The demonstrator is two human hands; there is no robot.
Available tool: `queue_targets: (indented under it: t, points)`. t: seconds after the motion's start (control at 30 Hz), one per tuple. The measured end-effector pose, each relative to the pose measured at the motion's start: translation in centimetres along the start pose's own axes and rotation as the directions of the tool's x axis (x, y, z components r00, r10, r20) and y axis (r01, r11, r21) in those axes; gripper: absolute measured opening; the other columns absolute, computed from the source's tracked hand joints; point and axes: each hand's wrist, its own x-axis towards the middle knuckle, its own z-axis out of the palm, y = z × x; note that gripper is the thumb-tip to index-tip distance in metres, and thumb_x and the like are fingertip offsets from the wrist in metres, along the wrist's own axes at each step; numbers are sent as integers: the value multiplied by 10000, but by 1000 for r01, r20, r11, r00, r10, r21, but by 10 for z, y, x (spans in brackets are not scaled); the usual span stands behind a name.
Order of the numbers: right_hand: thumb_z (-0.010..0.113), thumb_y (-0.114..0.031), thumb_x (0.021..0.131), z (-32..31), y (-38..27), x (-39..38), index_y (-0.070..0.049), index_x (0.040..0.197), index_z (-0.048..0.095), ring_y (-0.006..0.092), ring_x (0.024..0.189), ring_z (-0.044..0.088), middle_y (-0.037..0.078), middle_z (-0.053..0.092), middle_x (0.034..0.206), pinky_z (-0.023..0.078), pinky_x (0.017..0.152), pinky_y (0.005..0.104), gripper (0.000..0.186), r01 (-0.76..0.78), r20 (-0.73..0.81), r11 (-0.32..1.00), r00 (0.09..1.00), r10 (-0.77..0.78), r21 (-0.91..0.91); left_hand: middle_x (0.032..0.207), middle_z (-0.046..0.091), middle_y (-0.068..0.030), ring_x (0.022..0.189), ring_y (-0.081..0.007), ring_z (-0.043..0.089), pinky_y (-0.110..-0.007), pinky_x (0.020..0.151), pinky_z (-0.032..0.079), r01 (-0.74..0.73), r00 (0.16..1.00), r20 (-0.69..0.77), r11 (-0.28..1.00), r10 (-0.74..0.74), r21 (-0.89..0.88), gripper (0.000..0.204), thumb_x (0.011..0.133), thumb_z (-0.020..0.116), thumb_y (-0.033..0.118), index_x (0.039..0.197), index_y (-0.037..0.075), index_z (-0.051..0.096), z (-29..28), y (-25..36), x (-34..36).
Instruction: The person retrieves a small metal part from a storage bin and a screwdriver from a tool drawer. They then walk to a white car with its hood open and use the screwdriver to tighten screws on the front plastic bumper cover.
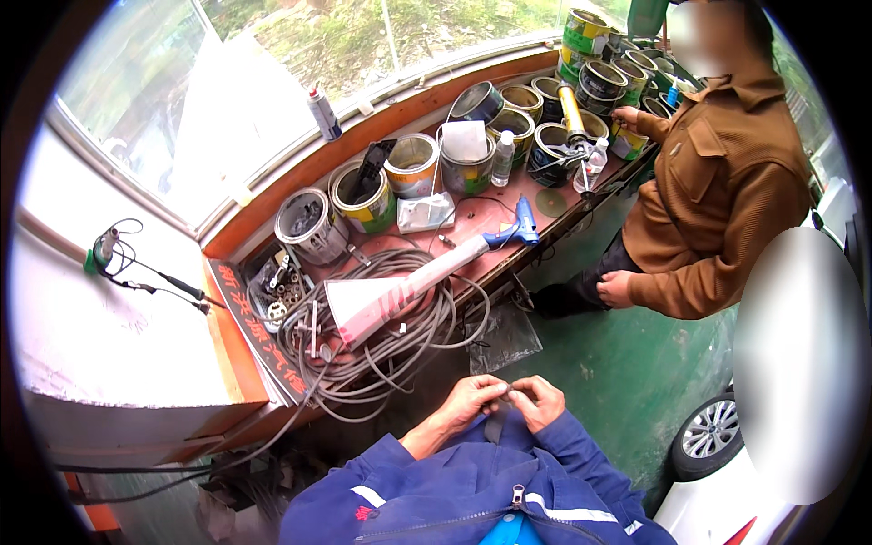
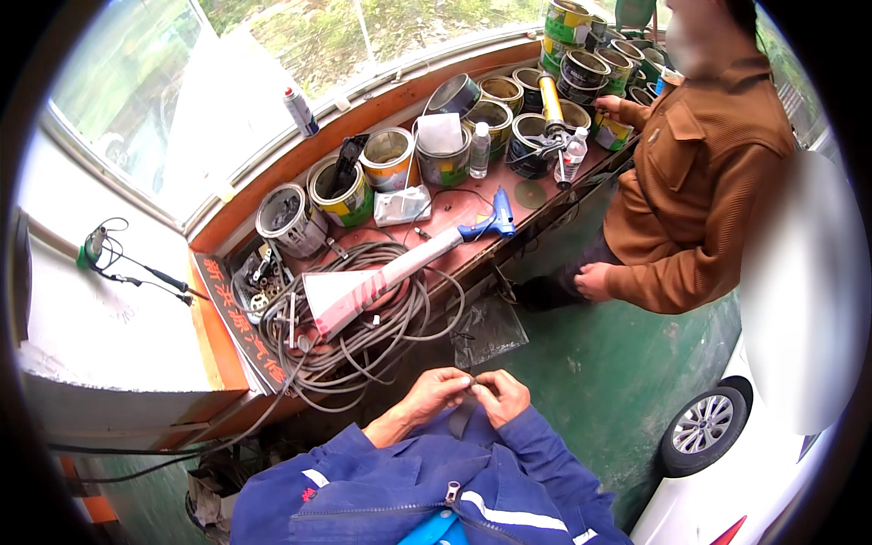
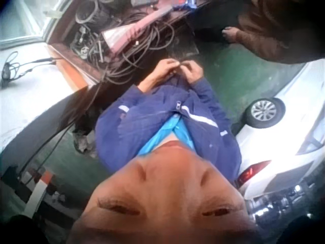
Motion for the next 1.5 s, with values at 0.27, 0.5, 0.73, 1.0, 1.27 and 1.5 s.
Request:
queue_targets:
  t: [0.27, 0.5, 0.73, 1.0, 1.27, 1.5]
  points:
    - [694, -31, 846, -5, 10, -35, 20, 953, 659, 136, 761, 677, 86, 688, 861, 547, 686, 269, 124, -177, -150, 981, 971, 188, 85, 781, 649, -19, 638, -65, 550, -205, 561, 425, 116, 975, 167, 978, -145, 172, 209, 935, 657, 233, 952, 26, 671, 13, -5, 19]
    - [662, -41, 867, -23, 29, -62, 36, 946, 645, 102, 716, 637, 76, 691, 820, 516, 658, 244, 111, -174, -209, 982, 960, 184, 66, 787, 671, -17, 584, -65, 532, -207, 524, 411, 100, 977, 172, 980, -130, 172, 213, 929, 655, 248, 937, 35, 673, 38, -29, 19]
    - [670, -60, 882, -73, 46, -88, 31, 933, 652, 109, 722, 616, 76, 673, 804, 512, 666, 264, 106, -125, -108, 989, 985, 133, 82, 785, 665, -19, 583, -71, 541, -215, 514, 420, -27, 998, 57, 980, 16, 195, 195, 922, 639, 214, 941, 24, 675, 92, -64, 7]
    - [681, -19, 877, -130, 73, -134, 14, 952, 632, 103, 758, 605, 43, 647, 848, 501, 690, 241, 95, -77, 147, 985, 988, 54, 155, 785, 649, -17, 597, -59, 532, -205, 513, 419, -61, 982, -175, 997, 69, 48, 193, 933, 622, 223, 925, 34, 657, 159, -149, -32]
    - [678, -9, 872, -135, 78, -135, 16, 1005, 632, 130, 837, 647, 66, 665, 922, 528, 772, 268, 143, 24, 391, 991, 917, -73, 130, 750, 649, -14, 572, -55, 537, -201, 491, 411, -147, 944, -302, 989, 134, -21, 163, 924, 630, 195, 912, 38, 672, 165, -166, -54]
    - [653, 20, 893, -130, 61, -118, 19, 1041, 617, 105, 851, 609, 47, 652, 945, 497, 765, 233, 153, -31, 292, 986, 956, -18, 165, 783, 651, -17, 587, -60, 547, -202, 502, 419, -205, 954, -235, 977, 186, -59, 171, 907, 649, 198, 948, 34, 672, 160, -141, -33]
